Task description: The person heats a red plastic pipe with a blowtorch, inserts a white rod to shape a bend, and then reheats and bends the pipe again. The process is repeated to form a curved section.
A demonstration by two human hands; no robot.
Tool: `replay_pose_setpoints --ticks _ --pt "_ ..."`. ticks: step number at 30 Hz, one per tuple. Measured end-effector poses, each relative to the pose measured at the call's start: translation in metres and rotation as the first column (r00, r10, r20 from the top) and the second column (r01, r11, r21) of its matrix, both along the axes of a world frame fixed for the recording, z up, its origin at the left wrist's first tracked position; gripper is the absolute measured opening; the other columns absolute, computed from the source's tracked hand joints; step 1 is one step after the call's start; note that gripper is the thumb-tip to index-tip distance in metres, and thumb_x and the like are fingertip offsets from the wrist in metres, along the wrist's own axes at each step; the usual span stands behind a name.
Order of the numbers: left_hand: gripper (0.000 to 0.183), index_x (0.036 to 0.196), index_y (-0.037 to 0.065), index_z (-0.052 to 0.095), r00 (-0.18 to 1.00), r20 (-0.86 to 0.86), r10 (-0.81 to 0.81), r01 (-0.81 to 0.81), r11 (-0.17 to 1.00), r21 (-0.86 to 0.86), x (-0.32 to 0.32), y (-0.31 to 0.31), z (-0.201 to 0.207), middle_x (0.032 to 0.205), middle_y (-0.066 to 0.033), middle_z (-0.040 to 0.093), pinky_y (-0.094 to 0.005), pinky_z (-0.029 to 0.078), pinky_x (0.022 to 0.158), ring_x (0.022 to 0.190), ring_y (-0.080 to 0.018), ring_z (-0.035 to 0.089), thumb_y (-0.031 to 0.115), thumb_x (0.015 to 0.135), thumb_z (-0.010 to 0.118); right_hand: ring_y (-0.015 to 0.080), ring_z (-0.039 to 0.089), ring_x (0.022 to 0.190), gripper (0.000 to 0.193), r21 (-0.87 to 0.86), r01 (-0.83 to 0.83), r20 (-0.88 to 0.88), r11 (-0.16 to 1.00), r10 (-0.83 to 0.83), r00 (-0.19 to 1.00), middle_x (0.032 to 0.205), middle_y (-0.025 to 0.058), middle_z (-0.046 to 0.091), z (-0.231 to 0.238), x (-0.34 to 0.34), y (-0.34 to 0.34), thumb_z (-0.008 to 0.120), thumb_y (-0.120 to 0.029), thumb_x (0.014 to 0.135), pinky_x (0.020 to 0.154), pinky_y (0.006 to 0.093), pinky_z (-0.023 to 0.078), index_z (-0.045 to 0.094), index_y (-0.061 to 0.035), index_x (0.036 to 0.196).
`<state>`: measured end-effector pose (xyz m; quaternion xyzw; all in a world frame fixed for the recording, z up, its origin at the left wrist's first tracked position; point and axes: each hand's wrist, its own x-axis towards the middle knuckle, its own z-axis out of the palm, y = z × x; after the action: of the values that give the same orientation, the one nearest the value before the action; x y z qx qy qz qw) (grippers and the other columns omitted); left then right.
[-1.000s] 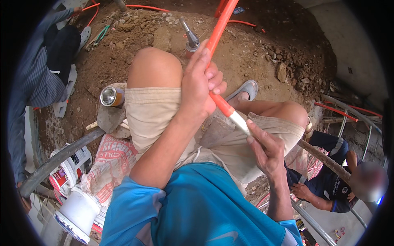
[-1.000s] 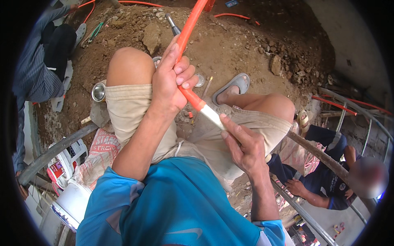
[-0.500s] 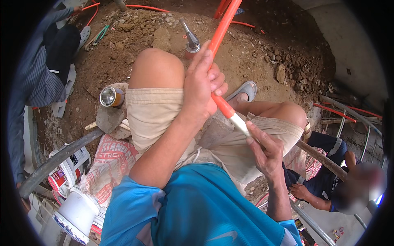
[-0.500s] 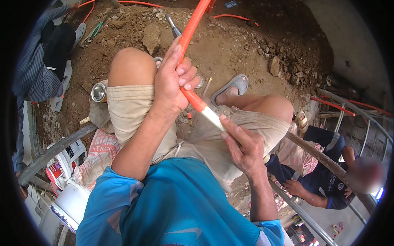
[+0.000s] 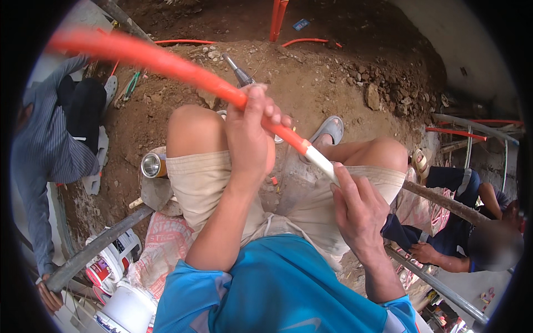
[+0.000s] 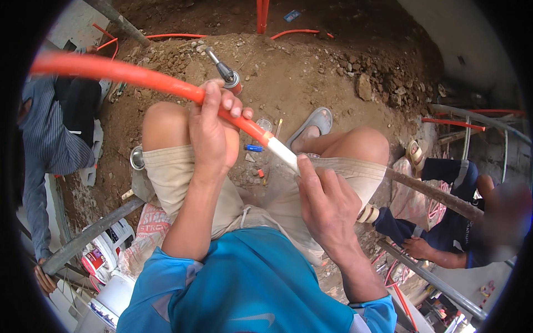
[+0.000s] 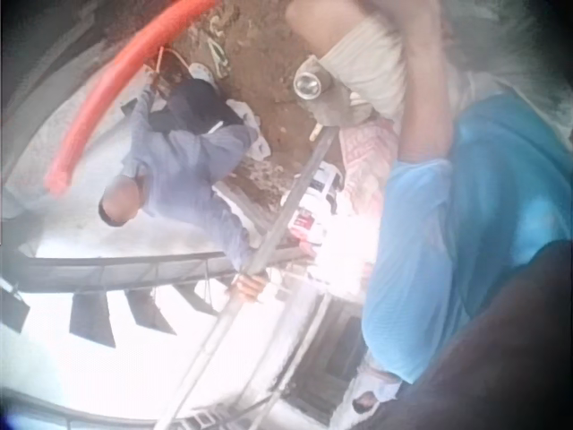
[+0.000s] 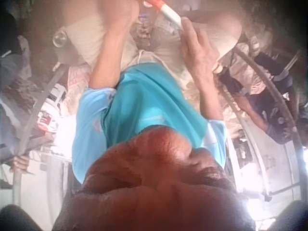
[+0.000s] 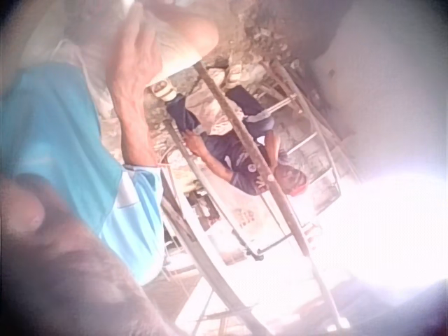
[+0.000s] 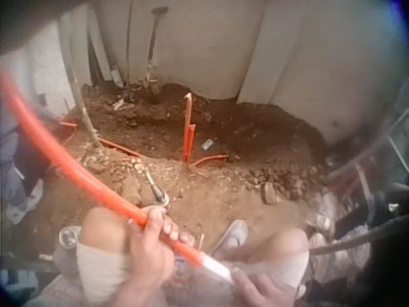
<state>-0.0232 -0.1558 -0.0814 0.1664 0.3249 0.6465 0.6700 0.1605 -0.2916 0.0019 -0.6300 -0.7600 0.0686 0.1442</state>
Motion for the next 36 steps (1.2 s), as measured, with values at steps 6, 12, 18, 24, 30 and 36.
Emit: replay_pose_setpoints --ticks 6,12,18,24,30,36 --pt "0.039 0.095 0.014 0.048 0.987 0.123 0.102 -0.093 0.993 -0.077 0.0 0.003 -0.003 0.078 0.0031 0.042 -0.0361 0.046 0.064 0.066 -0.0118 0.044 0.043 0.115 0.064 0.0407 0.072 0.08 0.039 -0.36 0.1 -0.258 0.928 -0.202 0.945 0.091 0.0165 0.071 -0.005 0.0 0.011 0.069 -0.021 0.108 0.071 0.0486 0.055 0.069 -0.0135 0.146" --pt "0.052 0.088 0.016 0.041 0.984 0.121 0.133 -0.119 0.986 -0.118 0.008 0.01 0.008 0.069 0.0034 0.036 -0.0336 0.04 0.061 0.062 -0.0115 0.038 0.056 0.113 0.064 0.0472 0.072 0.088 0.036 -0.706 0.054 -0.355 0.706 -0.419 0.836 0.094 0.0234 0.074 0.009 -0.005 0.042 0.056 -0.03 0.116 0.078 0.0539 0.053 0.069 -0.0094 0.143" --pt "0.053 0.086 0.017 0.04 0.979 0.089 0.182 -0.173 0.98 -0.098 -0.002 0.022 0.008 0.067 0.003 0.035 -0.0331 0.038 0.057 0.059 -0.0114 0.036 0.056 0.113 0.063 0.0484 0.068 0.079 0.036 -0.604 0.015 -0.418 0.797 -0.333 0.845 0.083 0.0263 0.068 -0.012 -0.01 0.051 0.058 -0.03 0.116 0.074 0.0532 0.052 0.069 -0.0081 0.143" --pt "0.051 0.086 0.017 0.04 0.979 0.124 0.164 -0.153 0.983 -0.097 -0.003 0.021 0.005 0.065 0.003 0.035 -0.0324 0.037 0.056 0.057 -0.0111 0.035 0.054 0.113 0.065 0.0489 0.066 0.075 0.035 -0.507 0.041 -0.465 0.861 -0.314 0.828 0.077 0.0267 0.065 -0.03 -0.016 0.041 0.062 -0.026 0.113 0.072 0.0542 0.051 0.07 -0.0075 0.142" --pt "0.052 0.083 0.018 0.041 0.982 0.122 0.146 -0.139 0.988 -0.068 0.0 0.023 0.001 0.065 0.0038 0.034 -0.0316 0.036 0.056 0.057 -0.0105 0.034 0.053 0.112 0.065 0.0475 0.066 0.073 0.035 -0.533 0.033 -0.481 0.845 -0.335 0.81 0.077 0.0273 0.063 -0.03 -0.013 0.042 0.063 -0.024 0.112 0.072 0.0528 0.051 0.07 -0.0048 0.141" --pt "0.053 0.081 0.019 0.041 0.981 0.122 0.154 -0.141 0.984 -0.105 0.002 0.023 0.004 0.064 0.0055 0.033 -0.0308 0.035 0.058 0.057 -0.0097 0.033 0.054 0.113 0.064 0.0446 0.062 0.069 0.035 -0.546 0.018 -0.494 0.837 -0.34 0.801 0.075 0.0271 0.06 -0.03 -0.013 0.043 0.062 -0.023 0.113 0.071 0.0506 0.05 0.07 -0.0045 0.141"
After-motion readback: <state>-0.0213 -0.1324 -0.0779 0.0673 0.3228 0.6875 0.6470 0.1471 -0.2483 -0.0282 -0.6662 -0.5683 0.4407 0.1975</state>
